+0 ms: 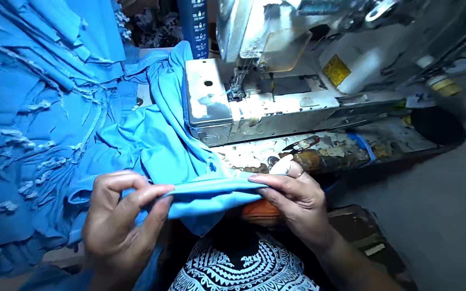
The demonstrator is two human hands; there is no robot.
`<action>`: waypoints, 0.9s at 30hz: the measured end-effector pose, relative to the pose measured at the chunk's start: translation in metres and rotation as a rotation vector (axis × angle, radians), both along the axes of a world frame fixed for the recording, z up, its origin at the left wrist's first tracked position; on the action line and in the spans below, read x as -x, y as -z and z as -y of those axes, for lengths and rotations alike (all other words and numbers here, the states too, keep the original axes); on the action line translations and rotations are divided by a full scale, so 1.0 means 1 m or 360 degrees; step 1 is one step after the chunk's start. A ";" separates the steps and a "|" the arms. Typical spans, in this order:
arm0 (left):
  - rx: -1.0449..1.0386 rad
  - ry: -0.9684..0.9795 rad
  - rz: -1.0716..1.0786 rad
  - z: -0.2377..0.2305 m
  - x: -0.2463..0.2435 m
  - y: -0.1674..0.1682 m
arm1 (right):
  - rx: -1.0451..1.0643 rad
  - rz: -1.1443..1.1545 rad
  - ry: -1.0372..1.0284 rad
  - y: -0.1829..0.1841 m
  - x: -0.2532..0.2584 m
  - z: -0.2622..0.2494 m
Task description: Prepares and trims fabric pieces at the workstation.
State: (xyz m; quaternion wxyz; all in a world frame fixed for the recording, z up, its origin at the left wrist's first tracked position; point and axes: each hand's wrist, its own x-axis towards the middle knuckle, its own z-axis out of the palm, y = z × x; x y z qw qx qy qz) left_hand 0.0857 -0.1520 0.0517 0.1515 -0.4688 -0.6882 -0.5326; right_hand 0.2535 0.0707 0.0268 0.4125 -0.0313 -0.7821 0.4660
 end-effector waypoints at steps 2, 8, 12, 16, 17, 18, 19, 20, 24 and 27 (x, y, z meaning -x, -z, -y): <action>-0.0091 0.0230 0.0508 -0.024 0.001 -0.007 | -0.0066 0.0058 0.0029 0.001 0.005 -0.005; 0.0295 0.0060 -0.0106 -0.124 0.054 -0.068 | 0.1281 0.0220 -0.0634 -0.007 0.045 -0.037; 0.0927 0.0012 -0.0510 -0.198 0.117 -0.066 | 0.1569 0.0228 -0.0725 -0.009 0.070 -0.048; 0.0969 0.0128 -0.0609 -0.220 0.143 -0.053 | 0.1393 0.0169 -0.0680 -0.008 0.084 -0.047; 0.0565 0.0099 -0.0890 -0.231 0.170 -0.019 | 0.1359 0.0144 -0.0687 -0.007 0.085 -0.047; 0.0491 0.0060 -0.0951 -0.235 0.182 -0.005 | 0.1325 0.0129 -0.0691 -0.006 0.086 -0.047; 0.0810 -0.0021 -0.0782 -0.230 0.175 -0.016 | 0.1296 0.0124 -0.0684 -0.006 0.087 -0.047; 0.1479 -0.0025 -0.0337 -0.230 0.159 -0.054 | 0.1269 0.0128 -0.0670 -0.006 0.088 -0.046; 0.0658 0.0101 -0.0621 -0.240 0.199 -0.007 | 0.1163 0.0184 -0.0611 -0.007 0.092 -0.043; 0.0990 -0.0078 -0.0466 -0.223 0.147 -0.061 | 0.0920 0.0321 -0.0519 -0.006 0.081 -0.046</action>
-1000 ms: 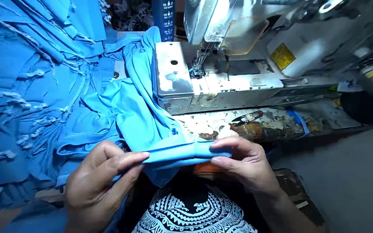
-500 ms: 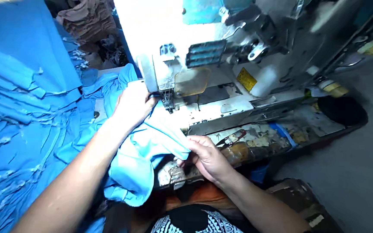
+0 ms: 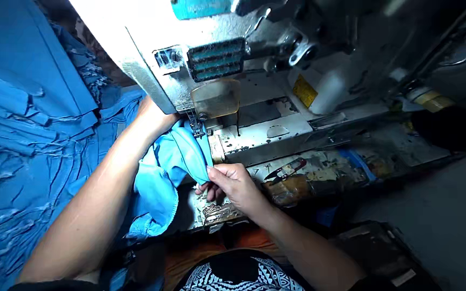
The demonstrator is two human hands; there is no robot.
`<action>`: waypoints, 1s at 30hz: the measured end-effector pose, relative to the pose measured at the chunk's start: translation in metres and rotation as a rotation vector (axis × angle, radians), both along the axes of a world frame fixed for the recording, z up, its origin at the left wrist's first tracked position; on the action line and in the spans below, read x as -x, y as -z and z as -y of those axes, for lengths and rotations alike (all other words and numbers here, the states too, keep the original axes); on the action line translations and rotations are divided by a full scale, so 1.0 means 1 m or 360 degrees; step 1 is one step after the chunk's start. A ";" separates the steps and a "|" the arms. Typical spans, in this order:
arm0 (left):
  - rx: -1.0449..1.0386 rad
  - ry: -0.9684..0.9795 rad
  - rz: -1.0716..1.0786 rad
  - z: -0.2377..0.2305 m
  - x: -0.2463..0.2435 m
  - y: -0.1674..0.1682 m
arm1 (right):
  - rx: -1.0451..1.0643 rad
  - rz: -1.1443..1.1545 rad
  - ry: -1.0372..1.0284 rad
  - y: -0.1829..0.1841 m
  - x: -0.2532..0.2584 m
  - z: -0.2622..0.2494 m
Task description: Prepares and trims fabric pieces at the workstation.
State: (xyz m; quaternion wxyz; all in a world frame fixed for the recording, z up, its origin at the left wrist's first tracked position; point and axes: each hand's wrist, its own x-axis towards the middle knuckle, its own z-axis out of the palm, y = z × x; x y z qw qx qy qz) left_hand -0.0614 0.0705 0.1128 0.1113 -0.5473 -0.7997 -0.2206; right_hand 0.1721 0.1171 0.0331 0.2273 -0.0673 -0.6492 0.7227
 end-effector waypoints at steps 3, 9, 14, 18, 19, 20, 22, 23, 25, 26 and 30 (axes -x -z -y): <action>-0.0028 0.0211 -0.0095 0.055 -0.044 -0.023 | -0.0653 -0.0266 0.0425 0.008 -0.026 -0.002; 0.0006 0.0461 -0.0276 0.121 -0.079 -0.004 | -0.1475 -0.0410 0.1028 0.006 -0.004 -0.004; -0.0456 0.0388 -0.0400 0.076 -0.076 0.015 | -0.0785 -0.0465 0.0589 -0.012 -0.005 -0.004; -0.1110 0.0487 -0.0183 0.068 -0.080 0.007 | -0.0324 -0.0256 0.0271 -0.015 -0.007 -0.009; -0.1175 0.0500 -0.0146 0.071 -0.085 0.004 | -0.0355 -0.0257 0.0307 -0.012 -0.007 -0.007; -0.1211 0.0516 -0.0121 0.074 -0.089 0.002 | -0.0442 -0.0298 0.0358 -0.009 -0.007 -0.006; -0.1199 0.0557 -0.0112 0.084 -0.099 0.002 | -0.0647 -0.0394 0.0380 -0.005 -0.009 -0.001; -0.1164 0.0584 -0.0139 0.091 -0.104 0.005 | -0.0723 -0.0448 0.0347 -0.005 -0.014 0.004; -0.1043 0.0667 -0.0245 0.105 -0.115 0.010 | -0.0834 -0.0553 0.0266 -0.007 -0.030 0.017; -0.0971 0.0712 -0.0298 0.112 -0.120 0.010 | -0.0888 -0.0615 0.0240 -0.008 -0.038 0.023; -0.0472 0.0756 -0.0572 0.131 -0.148 -0.025 | -0.1014 -0.0667 0.0254 -0.007 -0.055 0.028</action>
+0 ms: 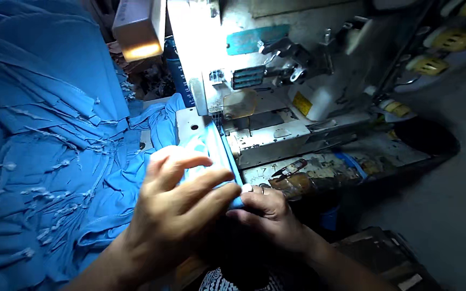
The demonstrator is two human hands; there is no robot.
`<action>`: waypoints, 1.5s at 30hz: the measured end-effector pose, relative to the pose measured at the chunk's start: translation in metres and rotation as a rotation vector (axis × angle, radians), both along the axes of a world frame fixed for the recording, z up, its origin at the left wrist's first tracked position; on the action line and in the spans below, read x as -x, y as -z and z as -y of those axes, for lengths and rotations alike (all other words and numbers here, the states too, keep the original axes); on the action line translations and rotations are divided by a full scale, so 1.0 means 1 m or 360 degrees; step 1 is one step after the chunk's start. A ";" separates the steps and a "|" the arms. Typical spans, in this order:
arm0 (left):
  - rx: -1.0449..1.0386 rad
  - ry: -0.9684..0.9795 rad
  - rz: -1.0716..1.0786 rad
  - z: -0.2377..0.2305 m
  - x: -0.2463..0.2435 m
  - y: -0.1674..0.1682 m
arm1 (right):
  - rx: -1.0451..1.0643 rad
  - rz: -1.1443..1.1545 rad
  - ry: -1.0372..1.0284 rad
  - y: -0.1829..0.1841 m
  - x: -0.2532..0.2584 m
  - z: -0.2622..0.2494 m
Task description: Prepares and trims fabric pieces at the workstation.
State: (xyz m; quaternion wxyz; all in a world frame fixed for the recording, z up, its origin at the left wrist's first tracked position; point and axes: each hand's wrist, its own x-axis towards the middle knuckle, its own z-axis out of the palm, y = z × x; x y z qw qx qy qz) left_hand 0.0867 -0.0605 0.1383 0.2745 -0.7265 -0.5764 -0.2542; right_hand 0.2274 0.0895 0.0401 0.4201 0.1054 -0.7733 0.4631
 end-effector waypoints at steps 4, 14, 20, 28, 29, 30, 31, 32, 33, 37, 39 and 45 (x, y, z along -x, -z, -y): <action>0.0752 -0.0034 -0.0515 -0.036 0.022 -0.003 | 0.0156 0.0141 0.0064 0.016 0.017 -0.006; 0.0750 -0.0205 -0.0533 -0.041 0.076 -0.033 | 0.0349 0.0221 0.0053 0.044 0.055 -0.034; 0.0674 -0.0225 -0.0602 -0.041 0.088 -0.043 | 0.0222 0.0208 0.0065 0.036 0.067 -0.045; 0.0653 -0.0170 -0.0513 -0.037 0.088 -0.047 | 0.0200 0.0162 0.0023 0.037 0.067 -0.048; 0.0658 -0.0180 -0.0512 -0.037 0.089 -0.049 | 0.0198 0.0163 0.0025 0.038 0.067 -0.048; 0.0649 -0.0178 -0.0507 -0.037 0.089 -0.049 | 0.0197 0.0157 0.0022 0.038 0.068 -0.048; 0.0633 -0.0163 -0.0503 -0.036 0.086 -0.048 | 0.0201 0.0147 0.0013 0.037 0.068 -0.049; 0.0614 -0.0139 -0.0494 -0.035 0.083 -0.046 | 0.0215 0.0142 0.0004 0.037 0.068 -0.048; 0.0603 -0.0129 -0.0505 -0.035 0.081 -0.045 | 0.0227 0.0152 -0.0002 0.037 0.068 -0.048; 0.0631 -0.0148 -0.0482 -0.036 0.090 -0.049 | 0.0239 0.0198 0.0005 0.036 0.067 -0.048; 0.0585 -0.0144 -0.0485 -0.035 0.084 -0.049 | 0.0226 0.0173 -0.0002 0.036 0.068 -0.049; 0.0544 -0.0160 -0.0441 -0.038 0.089 -0.048 | 0.0232 0.0173 -0.0004 0.037 0.068 -0.049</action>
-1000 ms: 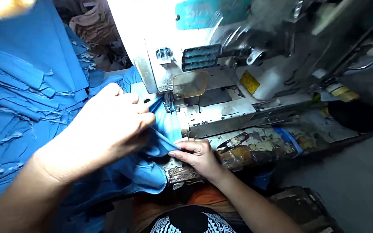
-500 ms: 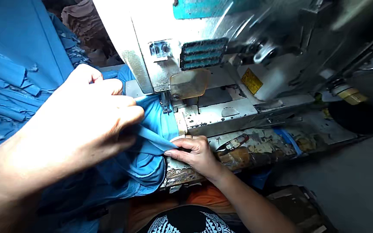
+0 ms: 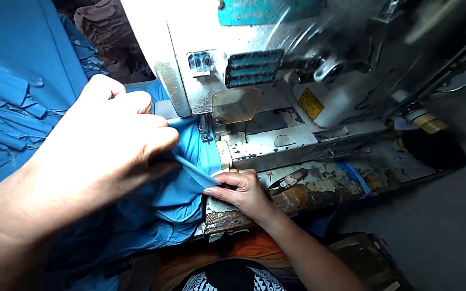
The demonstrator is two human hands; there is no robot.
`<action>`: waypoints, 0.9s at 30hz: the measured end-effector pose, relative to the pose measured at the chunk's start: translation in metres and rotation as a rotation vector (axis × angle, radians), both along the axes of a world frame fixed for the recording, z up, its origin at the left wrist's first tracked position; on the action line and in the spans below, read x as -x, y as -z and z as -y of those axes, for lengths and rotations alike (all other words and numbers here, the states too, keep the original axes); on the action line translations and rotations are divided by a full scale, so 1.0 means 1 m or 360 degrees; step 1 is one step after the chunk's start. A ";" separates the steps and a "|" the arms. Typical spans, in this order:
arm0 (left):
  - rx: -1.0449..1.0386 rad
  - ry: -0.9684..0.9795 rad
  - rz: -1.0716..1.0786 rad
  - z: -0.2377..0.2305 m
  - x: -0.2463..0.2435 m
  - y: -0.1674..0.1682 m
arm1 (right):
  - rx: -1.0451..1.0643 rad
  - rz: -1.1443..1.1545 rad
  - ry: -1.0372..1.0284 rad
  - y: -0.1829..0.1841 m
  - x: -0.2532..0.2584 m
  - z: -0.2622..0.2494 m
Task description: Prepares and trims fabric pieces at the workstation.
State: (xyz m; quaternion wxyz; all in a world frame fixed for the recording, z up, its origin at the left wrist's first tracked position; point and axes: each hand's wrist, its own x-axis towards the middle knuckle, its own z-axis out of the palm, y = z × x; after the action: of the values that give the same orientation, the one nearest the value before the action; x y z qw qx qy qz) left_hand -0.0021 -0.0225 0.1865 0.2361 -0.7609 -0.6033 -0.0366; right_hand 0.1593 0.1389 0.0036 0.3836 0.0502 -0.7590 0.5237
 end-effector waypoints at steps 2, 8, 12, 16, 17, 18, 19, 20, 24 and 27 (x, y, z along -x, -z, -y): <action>-0.0030 0.0020 -0.0006 0.000 -0.009 0.000 | -0.0002 -0.0035 -0.0004 0.001 0.000 -0.001; -0.0028 0.0015 -0.0013 -0.003 -0.001 0.001 | 0.0014 -0.0006 -0.0011 -0.001 0.000 -0.001; -0.0052 0.0042 -0.0026 -0.002 -0.009 0.004 | 0.0013 -0.0034 -0.0018 0.001 0.000 -0.001; -0.0061 0.0014 -0.0024 -0.003 -0.004 0.004 | 0.0017 -0.0020 0.0007 0.002 0.000 0.000; -0.0072 0.0029 -0.0024 -0.003 -0.008 0.004 | 0.0019 -0.0039 0.0003 0.002 0.000 -0.001; -0.0083 0.0038 -0.0023 -0.002 -0.010 0.004 | 0.0019 -0.0059 0.0002 0.003 0.000 0.000; -0.0085 0.0036 -0.0028 -0.001 -0.011 0.003 | 0.0019 -0.0068 0.0000 0.003 0.000 0.000; -0.0078 0.0027 -0.0035 0.000 -0.010 0.003 | 0.0020 -0.0068 -0.0002 0.002 0.001 0.000; -0.0073 0.0006 -0.0016 0.005 -0.011 0.002 | 0.0083 -0.0034 -0.0045 0.000 -0.001 0.001; -0.0248 0.0063 0.0129 0.017 -0.021 0.018 | 0.0189 0.0014 -0.0054 -0.016 -0.023 0.019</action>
State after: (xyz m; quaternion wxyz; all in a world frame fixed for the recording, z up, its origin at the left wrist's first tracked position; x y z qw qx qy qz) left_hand 0.0187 -0.0392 0.1689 0.2692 -0.7499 -0.5924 -0.1188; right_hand 0.1821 0.1200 0.0198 0.3735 0.0380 -0.7273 0.5745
